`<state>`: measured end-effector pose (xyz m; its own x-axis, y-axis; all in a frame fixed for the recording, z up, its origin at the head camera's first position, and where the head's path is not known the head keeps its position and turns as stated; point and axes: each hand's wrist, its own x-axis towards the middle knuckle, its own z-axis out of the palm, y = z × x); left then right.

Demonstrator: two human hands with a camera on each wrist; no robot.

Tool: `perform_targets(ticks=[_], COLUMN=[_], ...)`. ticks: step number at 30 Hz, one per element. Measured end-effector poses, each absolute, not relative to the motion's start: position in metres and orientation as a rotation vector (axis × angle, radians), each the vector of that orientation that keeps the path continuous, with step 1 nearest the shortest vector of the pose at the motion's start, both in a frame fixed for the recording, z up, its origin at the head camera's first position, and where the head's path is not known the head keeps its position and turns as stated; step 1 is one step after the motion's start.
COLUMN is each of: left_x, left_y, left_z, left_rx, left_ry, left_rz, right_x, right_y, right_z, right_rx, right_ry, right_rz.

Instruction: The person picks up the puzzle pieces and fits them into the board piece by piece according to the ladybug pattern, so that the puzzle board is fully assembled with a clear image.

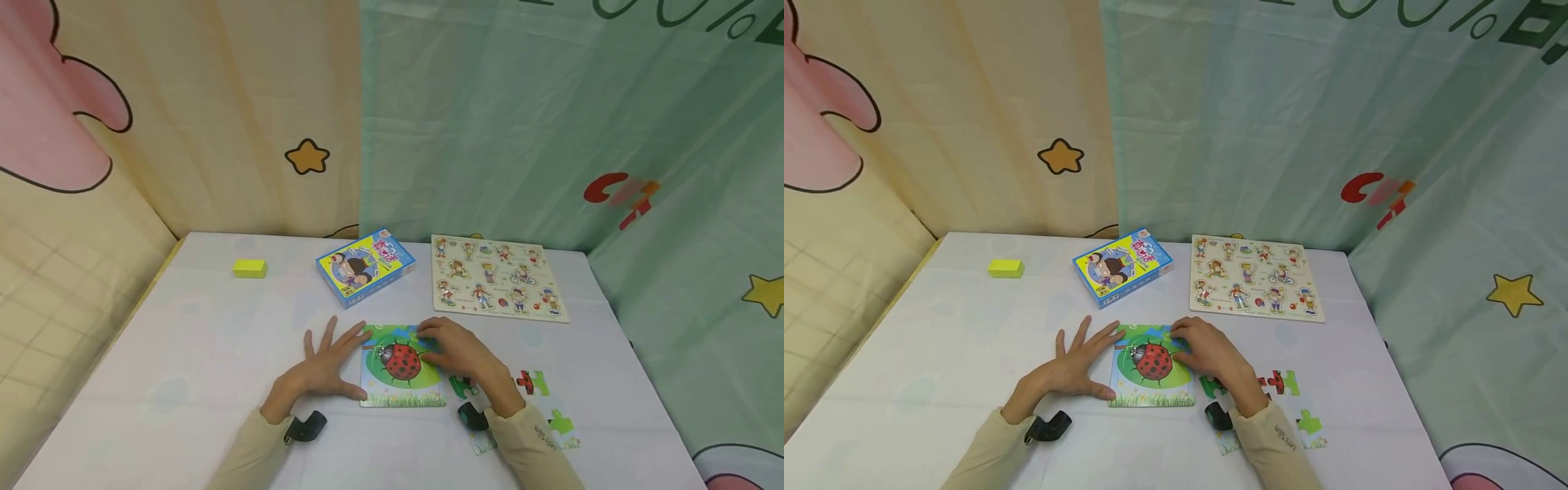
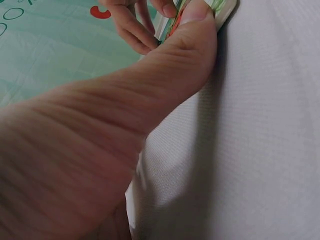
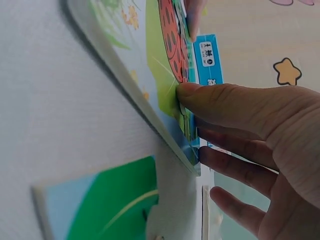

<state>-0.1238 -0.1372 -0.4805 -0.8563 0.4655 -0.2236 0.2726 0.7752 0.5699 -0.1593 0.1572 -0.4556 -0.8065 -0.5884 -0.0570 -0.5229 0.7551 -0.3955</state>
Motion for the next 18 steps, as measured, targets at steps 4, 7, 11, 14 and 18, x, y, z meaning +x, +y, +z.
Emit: perform_targets(ticks=[4, 7, 11, 14, 18], left_x=[-0.1237, -0.1238, -0.1236, -0.1237, -0.124], left_y=[-0.1372, -0.1373, -0.1378, -0.1381, -0.1379], left_z=[-0.4795, -0.4798, -0.4804, -0.4807, -0.4811], left_rx=[0.563, 0.563, 0.559, 0.557, 0.562], left_ry=[2.618, 2.617, 2.612, 2.615, 2.616], left_rz=[0.76, 0.751, 0.75, 0.755, 0.758], right_x=[-0.1602, -0.1598, -0.1581, -0.1576, -0.1582], right_y=[0.1578, 0.1587, 0.16, 0.1612, 0.1637], right_z=[-0.4566, -0.4569, -0.4561, -0.455, -0.4539], right_rx=[-0.883, -0.873, -0.866, -0.863, -0.836], right_ry=[2.774, 2.77, 2.755, 2.742, 2.745], right_rz=[-0.546, -0.527, -0.516, -0.522, -0.522])
